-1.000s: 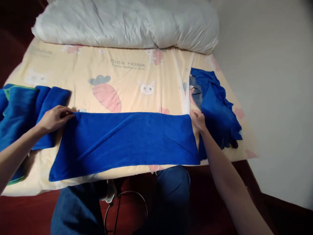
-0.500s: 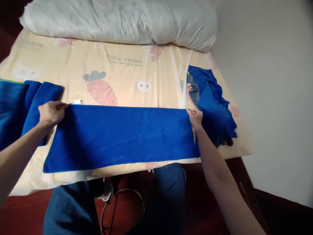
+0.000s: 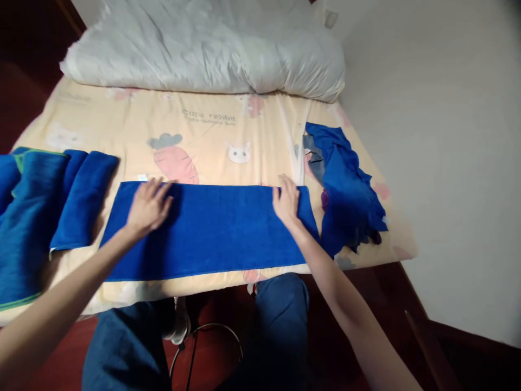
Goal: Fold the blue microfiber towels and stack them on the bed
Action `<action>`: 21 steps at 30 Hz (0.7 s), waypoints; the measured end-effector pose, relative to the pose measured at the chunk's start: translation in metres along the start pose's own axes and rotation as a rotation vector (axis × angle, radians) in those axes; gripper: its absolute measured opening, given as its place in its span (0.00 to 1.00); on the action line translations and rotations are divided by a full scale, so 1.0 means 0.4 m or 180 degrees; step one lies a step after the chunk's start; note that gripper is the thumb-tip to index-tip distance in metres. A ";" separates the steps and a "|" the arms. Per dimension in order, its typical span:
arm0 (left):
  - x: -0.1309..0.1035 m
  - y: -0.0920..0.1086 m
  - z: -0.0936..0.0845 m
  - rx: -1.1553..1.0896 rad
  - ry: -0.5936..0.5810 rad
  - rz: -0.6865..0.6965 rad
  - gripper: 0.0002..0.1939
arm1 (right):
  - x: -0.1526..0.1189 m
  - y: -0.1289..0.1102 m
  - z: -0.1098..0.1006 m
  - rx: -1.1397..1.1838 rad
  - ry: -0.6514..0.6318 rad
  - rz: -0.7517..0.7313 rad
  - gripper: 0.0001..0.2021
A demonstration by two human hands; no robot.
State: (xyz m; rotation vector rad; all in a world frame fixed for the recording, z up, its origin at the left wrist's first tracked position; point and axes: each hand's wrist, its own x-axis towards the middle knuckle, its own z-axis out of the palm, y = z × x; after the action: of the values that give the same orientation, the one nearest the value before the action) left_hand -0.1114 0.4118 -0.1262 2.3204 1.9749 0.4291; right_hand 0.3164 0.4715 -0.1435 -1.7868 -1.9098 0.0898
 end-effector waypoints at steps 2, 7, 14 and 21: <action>-0.020 0.087 0.038 -0.0123 -0.0270 0.0262 0.32 | -0.047 -0.126 0.035 0.0137 -0.0560 -0.0449 0.28; -0.042 0.127 0.107 -0.0152 -0.0225 0.0039 0.33 | -0.122 -0.223 0.120 0.0176 -0.1225 -0.0936 0.31; -0.020 -0.084 0.057 -0.0062 0.0045 -0.0807 0.37 | -0.045 0.193 0.030 -0.0156 -0.0742 0.0261 0.33; 0.013 -0.121 0.035 -0.0043 -0.0074 -0.0951 0.38 | -0.021 0.298 -0.052 -0.0121 -0.0809 0.1073 0.33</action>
State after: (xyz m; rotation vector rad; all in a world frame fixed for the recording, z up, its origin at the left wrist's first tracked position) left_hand -0.1536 0.4273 -0.1499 1.9653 2.2485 0.3881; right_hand 0.4336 0.4726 -0.1747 -2.1969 -1.7619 0.4192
